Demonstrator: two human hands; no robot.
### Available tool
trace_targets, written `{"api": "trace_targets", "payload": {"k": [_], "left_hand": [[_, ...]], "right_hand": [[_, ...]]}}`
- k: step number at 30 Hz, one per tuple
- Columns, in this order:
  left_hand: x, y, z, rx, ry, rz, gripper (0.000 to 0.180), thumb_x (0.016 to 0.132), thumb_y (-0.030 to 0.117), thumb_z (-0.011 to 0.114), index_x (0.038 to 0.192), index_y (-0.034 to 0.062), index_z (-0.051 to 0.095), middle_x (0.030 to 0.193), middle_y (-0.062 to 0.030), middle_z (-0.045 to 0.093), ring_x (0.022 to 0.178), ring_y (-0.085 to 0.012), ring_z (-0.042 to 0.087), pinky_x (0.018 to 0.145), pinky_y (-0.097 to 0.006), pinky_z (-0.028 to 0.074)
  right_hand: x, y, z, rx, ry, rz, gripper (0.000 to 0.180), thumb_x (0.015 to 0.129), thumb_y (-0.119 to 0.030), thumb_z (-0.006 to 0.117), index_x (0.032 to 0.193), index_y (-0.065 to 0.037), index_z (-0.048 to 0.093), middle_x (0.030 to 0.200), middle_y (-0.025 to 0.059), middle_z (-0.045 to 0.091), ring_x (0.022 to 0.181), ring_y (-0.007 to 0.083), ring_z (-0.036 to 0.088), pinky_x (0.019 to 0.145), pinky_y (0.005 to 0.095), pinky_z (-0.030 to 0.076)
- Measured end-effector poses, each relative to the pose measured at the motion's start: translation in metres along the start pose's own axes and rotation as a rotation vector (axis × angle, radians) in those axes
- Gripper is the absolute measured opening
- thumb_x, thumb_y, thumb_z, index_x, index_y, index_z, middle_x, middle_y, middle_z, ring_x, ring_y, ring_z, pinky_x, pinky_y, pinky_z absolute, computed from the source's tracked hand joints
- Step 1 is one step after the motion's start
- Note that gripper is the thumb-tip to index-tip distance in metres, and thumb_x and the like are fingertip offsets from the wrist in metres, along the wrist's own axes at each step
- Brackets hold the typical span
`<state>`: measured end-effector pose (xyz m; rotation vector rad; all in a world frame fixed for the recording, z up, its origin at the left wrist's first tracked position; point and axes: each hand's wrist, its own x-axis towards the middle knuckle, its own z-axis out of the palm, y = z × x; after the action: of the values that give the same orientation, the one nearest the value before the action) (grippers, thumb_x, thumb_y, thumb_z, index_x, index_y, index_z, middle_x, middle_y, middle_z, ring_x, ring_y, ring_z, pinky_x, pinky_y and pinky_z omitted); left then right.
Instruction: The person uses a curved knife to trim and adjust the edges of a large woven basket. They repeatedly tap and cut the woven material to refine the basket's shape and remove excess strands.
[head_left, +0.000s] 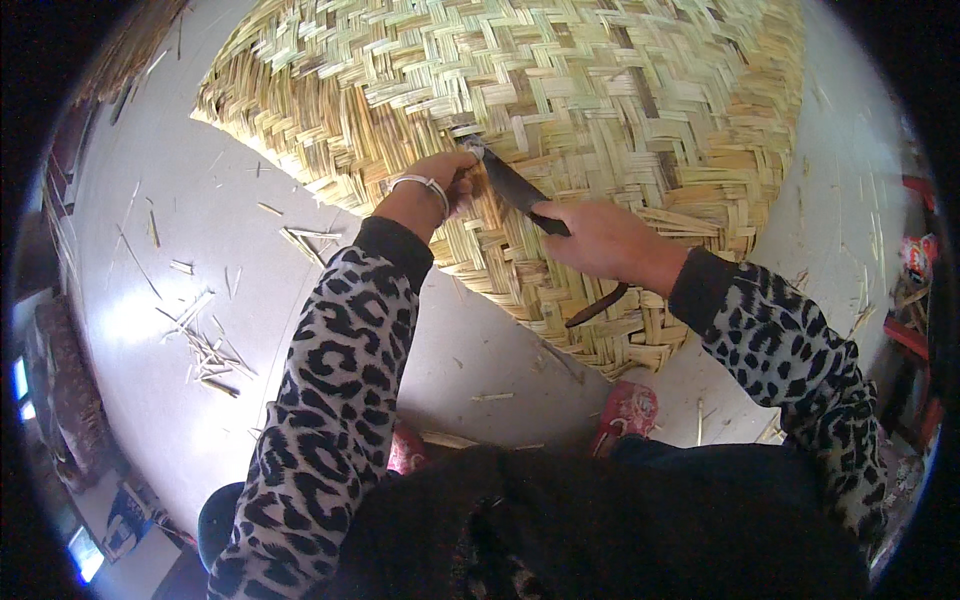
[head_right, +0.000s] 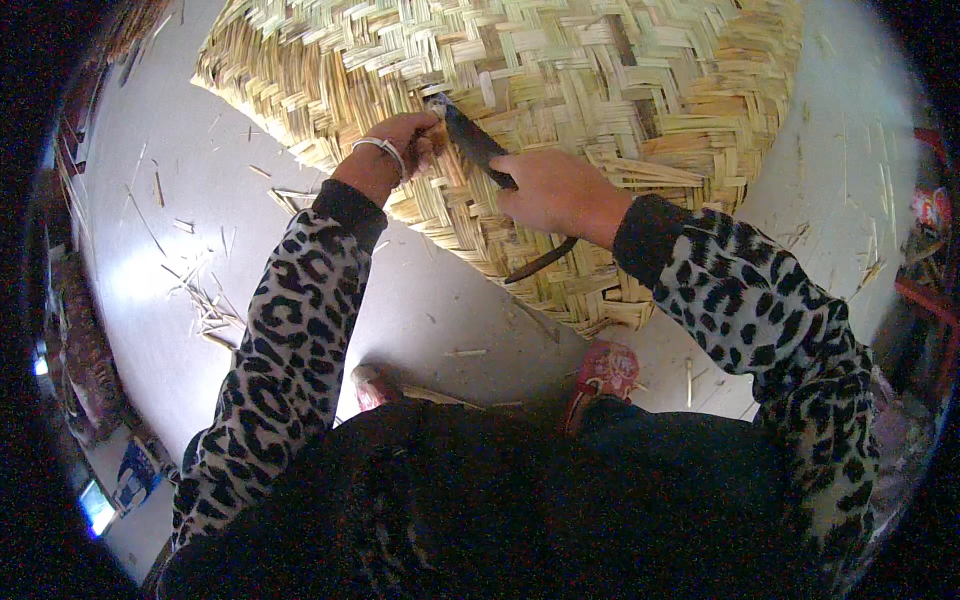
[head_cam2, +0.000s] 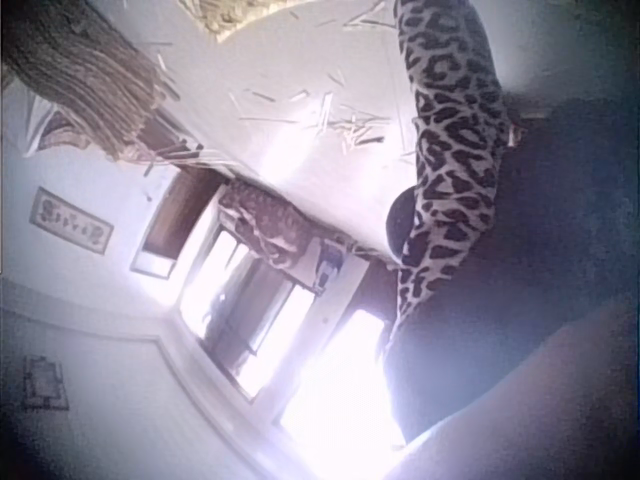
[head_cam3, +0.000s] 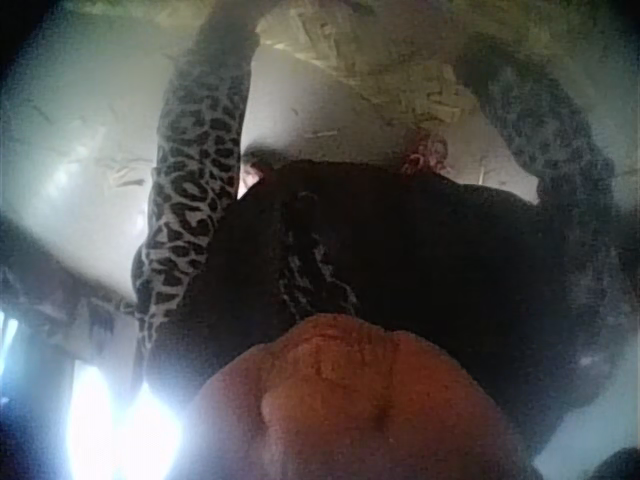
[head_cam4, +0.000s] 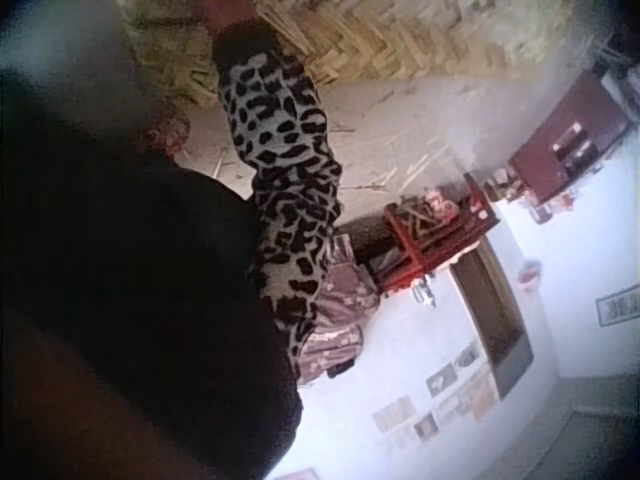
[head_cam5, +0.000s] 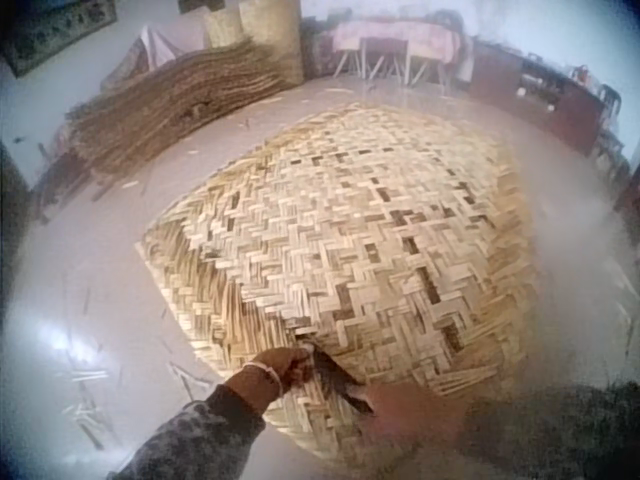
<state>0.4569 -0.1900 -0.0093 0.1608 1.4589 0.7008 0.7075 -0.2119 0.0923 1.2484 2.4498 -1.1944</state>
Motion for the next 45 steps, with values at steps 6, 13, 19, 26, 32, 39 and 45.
{"api": "trace_targets", "payload": {"k": [6, 13, 19, 26, 32, 39, 45], "left_hand": [[0.017, 0.009, 0.002, 0.208, 0.044, 0.039, 0.028, 0.093, 0.026, 0.065, 0.071, 0.0093, 0.058, 0.057, -0.0023, 0.058, 0.041, -0.017, 0.053, 0.037, -0.034, 0.043], [-0.003, 0.013, 0.011, 0.338, 0.151, 0.102, 0.031, 0.088, 0.03, 0.07, 0.075, 0.0032, 0.062, 0.061, -0.0088, 0.063, 0.046, -0.0202, 0.06, 0.04, -0.033, 0.049], [-0.021, 0.01, 0.002, 1.283, 0.341, 0.51, 0.047, 0.08, 0.053, 0.069, 0.087, 0.007, 0.074, 0.079, -0.0156, 0.071, 0.077, -0.0294, 0.07, 0.079, -0.039, 0.055], [-0.024, -0.005, -0.001, 1.215, 0.368, 0.561, 0.048, 0.08, 0.053, 0.067, 0.09, 0.0068, 0.072, 0.091, -0.0166, 0.071, 0.087, -0.0345, 0.068, 0.078, -0.045, 0.053], [-0.011, -0.017, 0.0, 1.289, 0.466, 0.558, 0.049, 0.078, 0.055, 0.067, 0.096, 0.0105, 0.07, 0.092, -0.0162, 0.071, 0.089, -0.0369, 0.067, 0.079, -0.045, 0.053], [-0.004, -0.015, -0.042, 0.139, 0.09, 0.482, 0.037, 0.093, 0.04, 0.061, 0.089, 0.0029, 0.062, 0.064, -0.0073, 0.061, 0.051, -0.0211, 0.061, 0.05, -0.033, 0.052], [-0.029, -0.042, -0.062, 0.004, 0.349, 0.48, 0.041, 0.098, 0.037, 0.055, 0.076, 0.0028, 0.058, 0.059, -0.006, 0.056, 0.043, -0.0169, 0.055, 0.037, -0.032, 0.041]], "right_hand": [[-0.002, 0.001, 0.008, -0.059, 0.015, -0.003, 0.044, 0.086, -0.028, 0.057, 0.125, -0.007, 0.058, 0.09, 0.0232, 0.068, 0.085, 0.0415, 0.066, 0.076, 0.0518, 0.051], [-0.004, -0.001, 0.001, -0.14, -0.033, 0.017, 0.051, 0.087, -0.027, 0.059, 0.135, -0.01, 0.055, 0.087, 0.0243, 0.067, 0.08, 0.0413, 0.066, 0.075, 0.0496, 0.052], [-0.004, -0.004, -0.004, -0.195, -0.058, -0.004, 0.05, 0.086, -0.027, 0.057, 0.133, -0.01, 0.055, 0.086, 0.0235, 0.067, 0.08, 0.0409, 0.065, 0.073, 0.0519, 0.051], [-0.011, -0.01, -0.017, -0.278, -0.075, 0.039, 0.048, 0.084, -0.024, 0.057, 0.131, -0.013, 0.057, 0.085, 0.0223, 0.067, 0.079, 0.0406, 0.065, 0.071, 0.052, 0.05], [-0.069, -0.024, -0.042, -0.242, -0.137, 0.092, 0.051, 0.084, -0.024, 0.059, 0.134, -0.012, 0.055, 0.094, 0.0223, 0.068, 0.085, 0.0385, 0.066, 0.075, 0.0454, 0.053], [-0.094, -0.03, -0.037, 0.07, 0.456, -0.113, 0.061, 0.087, -0.024, 0.061, 0.145, -0.014, 0.044, 0.124, 0.0209, 0.062, 0.103, 0.0319, 0.066, 0.086, 0.0382, 0.053], [-0.058, -0.003, 0.002, -0.365, -0.212, 0.172, 0.057, 0.088, -0.026, 0.059, 0.144, -0.018, 0.047, 0.107, 0.0205, 0.068, 0.085, 0.0337, 0.068, 0.072, 0.0414, 0.054]]}}
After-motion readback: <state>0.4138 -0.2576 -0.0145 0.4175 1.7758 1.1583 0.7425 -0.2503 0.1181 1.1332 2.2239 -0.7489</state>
